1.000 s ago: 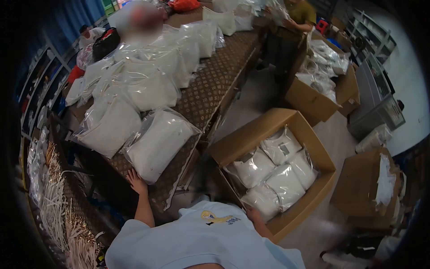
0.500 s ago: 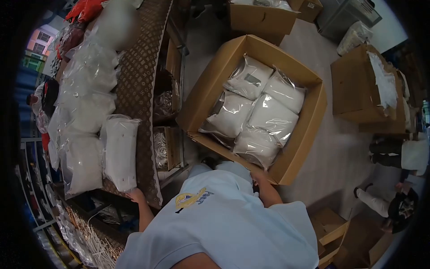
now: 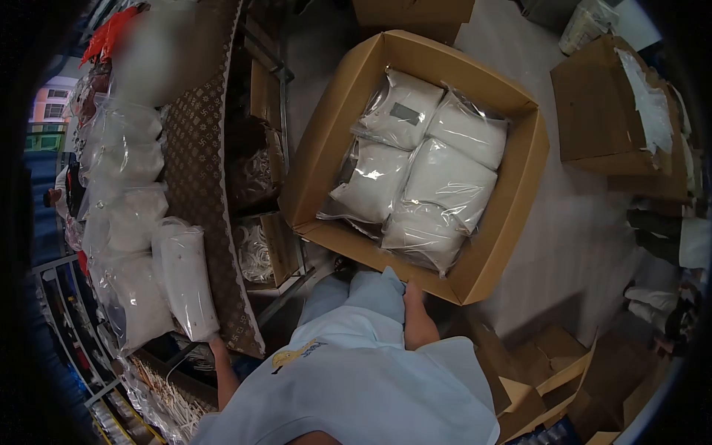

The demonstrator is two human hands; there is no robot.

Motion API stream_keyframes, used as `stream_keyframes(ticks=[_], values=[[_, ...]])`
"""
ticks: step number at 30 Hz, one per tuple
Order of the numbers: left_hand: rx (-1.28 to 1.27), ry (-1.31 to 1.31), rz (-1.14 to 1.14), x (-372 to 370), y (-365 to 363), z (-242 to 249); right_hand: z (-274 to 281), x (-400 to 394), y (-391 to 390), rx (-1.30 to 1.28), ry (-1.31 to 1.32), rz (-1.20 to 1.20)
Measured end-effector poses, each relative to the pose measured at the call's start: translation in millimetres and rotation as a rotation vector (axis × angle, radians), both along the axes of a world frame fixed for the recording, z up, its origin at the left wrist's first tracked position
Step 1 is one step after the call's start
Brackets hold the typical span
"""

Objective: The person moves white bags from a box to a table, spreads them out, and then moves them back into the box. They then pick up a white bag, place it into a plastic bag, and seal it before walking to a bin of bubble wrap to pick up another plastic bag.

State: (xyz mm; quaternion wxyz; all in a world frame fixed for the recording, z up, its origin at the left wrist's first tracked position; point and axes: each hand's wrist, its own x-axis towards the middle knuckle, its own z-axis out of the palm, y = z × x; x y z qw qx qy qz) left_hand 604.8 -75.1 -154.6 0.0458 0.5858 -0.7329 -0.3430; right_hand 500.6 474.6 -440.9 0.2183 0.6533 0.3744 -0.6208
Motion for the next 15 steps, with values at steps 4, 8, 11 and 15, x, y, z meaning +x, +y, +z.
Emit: stream_keyframes(ticks=[4, 8, 11, 15], values=[[-0.132, -0.228, -0.215, -7.8, 7.5, 2.5, -12.6, 2.4, 5.3, 0.217, 0.086, -0.032], [-0.265, -0.056, -0.109, -31.2, 40.2, 9.4, 62.4, -45.5, 10.6, 0.357, -0.013, -0.075], [-0.308, -0.207, -0.05, -25.1, 25.2, -3.3, 68.3, -49.3, 19.2, 0.43, 0.018, -0.134], [-0.382, -0.331, -0.065, -40.2, 41.1, 14.8, 30.2, -36.7, 42.1, 0.505, 0.009, -0.296]])
